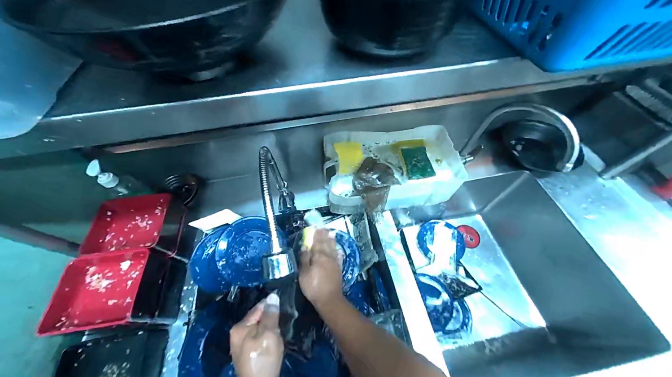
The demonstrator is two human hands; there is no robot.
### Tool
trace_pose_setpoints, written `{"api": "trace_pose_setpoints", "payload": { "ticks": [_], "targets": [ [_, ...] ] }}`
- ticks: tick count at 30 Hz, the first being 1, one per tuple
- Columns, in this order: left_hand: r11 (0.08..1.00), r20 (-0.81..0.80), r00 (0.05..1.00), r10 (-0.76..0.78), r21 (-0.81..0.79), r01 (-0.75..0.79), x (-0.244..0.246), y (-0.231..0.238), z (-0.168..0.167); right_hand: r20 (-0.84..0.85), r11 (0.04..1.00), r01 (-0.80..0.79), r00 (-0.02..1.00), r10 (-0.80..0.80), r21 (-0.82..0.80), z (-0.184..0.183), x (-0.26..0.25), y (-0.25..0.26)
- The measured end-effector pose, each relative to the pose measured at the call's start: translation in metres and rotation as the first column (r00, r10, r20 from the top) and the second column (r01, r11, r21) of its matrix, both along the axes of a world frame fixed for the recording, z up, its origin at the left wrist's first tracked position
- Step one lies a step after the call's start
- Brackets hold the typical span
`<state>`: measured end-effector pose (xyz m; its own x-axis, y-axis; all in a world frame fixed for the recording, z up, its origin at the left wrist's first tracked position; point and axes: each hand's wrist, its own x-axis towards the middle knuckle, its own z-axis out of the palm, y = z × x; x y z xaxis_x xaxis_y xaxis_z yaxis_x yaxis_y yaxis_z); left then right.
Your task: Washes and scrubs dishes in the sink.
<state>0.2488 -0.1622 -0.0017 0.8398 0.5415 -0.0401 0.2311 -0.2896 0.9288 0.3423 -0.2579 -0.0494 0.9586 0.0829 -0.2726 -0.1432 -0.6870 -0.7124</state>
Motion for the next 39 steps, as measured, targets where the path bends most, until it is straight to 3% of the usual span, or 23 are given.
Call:
{"api": "trace_pose_setpoints", "payload": {
  "ticks": [4, 5, 7, 8, 10, 12, 13, 15, 17, 20, 22, 23, 25, 27, 28, 30, 32, 34, 35, 37, 39],
  "targets": [
    [0.984, 0.022, 0.993, 0.113, -0.139, -0.109, 0.023, -0.019, -0.022, 0.066, 0.975, -0.221, 0.974, 0.218, 0.036, 0.017, -0.029, -0.006],
    [0.985, 0.023, 0.996, 0.089, -0.151, -0.085, 0.024, -0.028, -0.023, 0.036, 0.985, -0.172, 0.984, 0.172, 0.011, 0.012, -0.022, -0.018],
    [0.995, 0.074, 0.997, 0.011, -0.103, -0.003, 0.02, -0.052, -0.016, -0.032, 0.983, 0.177, 0.984, -0.175, 0.041, -0.002, 0.004, -0.054],
    [0.994, 0.116, 0.993, -0.016, -0.107, 0.029, 0.018, -0.065, -0.014, -0.068, 0.914, 0.393, 0.919, -0.387, 0.105, -0.007, 0.014, -0.072],
    [0.971, 0.16, 0.987, 0.019, -0.237, 0.02, 0.026, -0.094, -0.019, -0.22, 0.719, 0.619, 0.785, -0.579, 0.316, -0.007, 0.008, -0.101],
    [0.926, 0.121, 0.991, 0.061, -0.378, -0.011, 0.044, -0.129, -0.03, -0.337, 0.566, 0.644, 0.759, -0.557, 0.515, -0.002, -0.026, -0.122],
    [0.925, 0.096, 0.995, 0.012, -0.38, 0.025, 0.051, -0.144, -0.037, -0.398, 0.49, 0.655, 0.748, -0.531, 0.575, -0.002, -0.045, -0.136],
    [0.942, 0.018, 0.963, -0.267, -0.204, 0.265, 0.061, -0.16, -0.056, -0.495, 0.39, 0.71, 0.695, -0.521, 0.586, -0.016, -0.07, -0.179],
    [0.872, -0.179, 0.864, -0.47, 0.053, 0.486, 0.079, -0.166, -0.079, -0.487, 0.417, 0.795, 0.601, -0.633, 0.439, -0.049, -0.073, -0.231],
    [0.679, -0.566, 0.717, -0.408, 0.337, 0.652, 0.11, -0.178, -0.098, -0.592, 0.458, 0.88, 0.439, -0.676, 0.129, -0.097, -0.063, -0.28],
    [0.571, -0.692, 0.648, -0.32, 0.405, 0.714, 0.126, -0.186, -0.091, -0.685, 0.599, 0.798, 0.474, -0.553, 0.068, -0.112, -0.059, -0.288],
    [0.574, -0.715, 0.629, -0.305, 0.389, 0.72, 0.13, -0.186, -0.084, -0.704, 0.669, 0.736, 0.528, -0.475, 0.101, -0.113, -0.059, -0.286],
    [0.726, -0.642, 0.685, -0.345, 0.28, 0.629, 0.129, -0.165, -0.072, -0.653, 0.755, 0.638, 0.638, -0.407, 0.153, -0.1, -0.053, -0.27],
    [0.922, -0.43, 0.823, -0.37, -0.065, 0.381, 0.112, -0.132, -0.062, -0.51, 0.769, 0.616, 0.723, -0.466, 0.17, -0.069, -0.044, -0.249],
    [0.919, -0.339, 0.876, -0.343, -0.316, 0.238, 0.099, -0.117, -0.055, -0.454, 0.754, 0.621, 0.747, -0.486, 0.215, -0.05, -0.04, -0.237],
    [0.771, -0.251, 0.923, -0.293, -0.633, 0.073, 0.06, -0.092, -0.047, -0.417, 0.699, 0.61, 0.784, -0.461, 0.374, -0.02, -0.036, -0.202],
    [0.697, -0.195, 0.918, -0.345, -0.708, 0.112, 0.027, -0.078, -0.054, -0.448, 0.635, 0.54, 0.835, -0.32, 0.553, -0.002, -0.038, -0.155],
    [0.699, -0.136, 0.907, -0.398, -0.685, 0.204, 0.014, -0.069, -0.065, -0.376, 0.677, 0.374, 0.914, -0.152, 0.634, 0.01, -0.05, -0.102],
    [0.712, -0.098, 0.945, -0.311, -0.683, 0.163, 0.015, -0.066, -0.068, -0.293, 0.737, 0.248, 0.953, -0.071, 0.629, 0.011, -0.058, -0.076],
    [0.646, -0.049, 0.992, -0.114, -0.762, 0.037, 0.019, -0.051, -0.063, -0.137, 0.846, 0.005, 0.987, 0.081, 0.533, 0.006, -0.065, -0.038],
    [0.655, -0.097, 0.991, -0.088, -0.755, -0.016, 0.016, -0.041, -0.043, -0.005, 0.912, -0.052, 0.998, 0.059, 0.406, -0.004, -0.052, -0.015]
  ]
}}
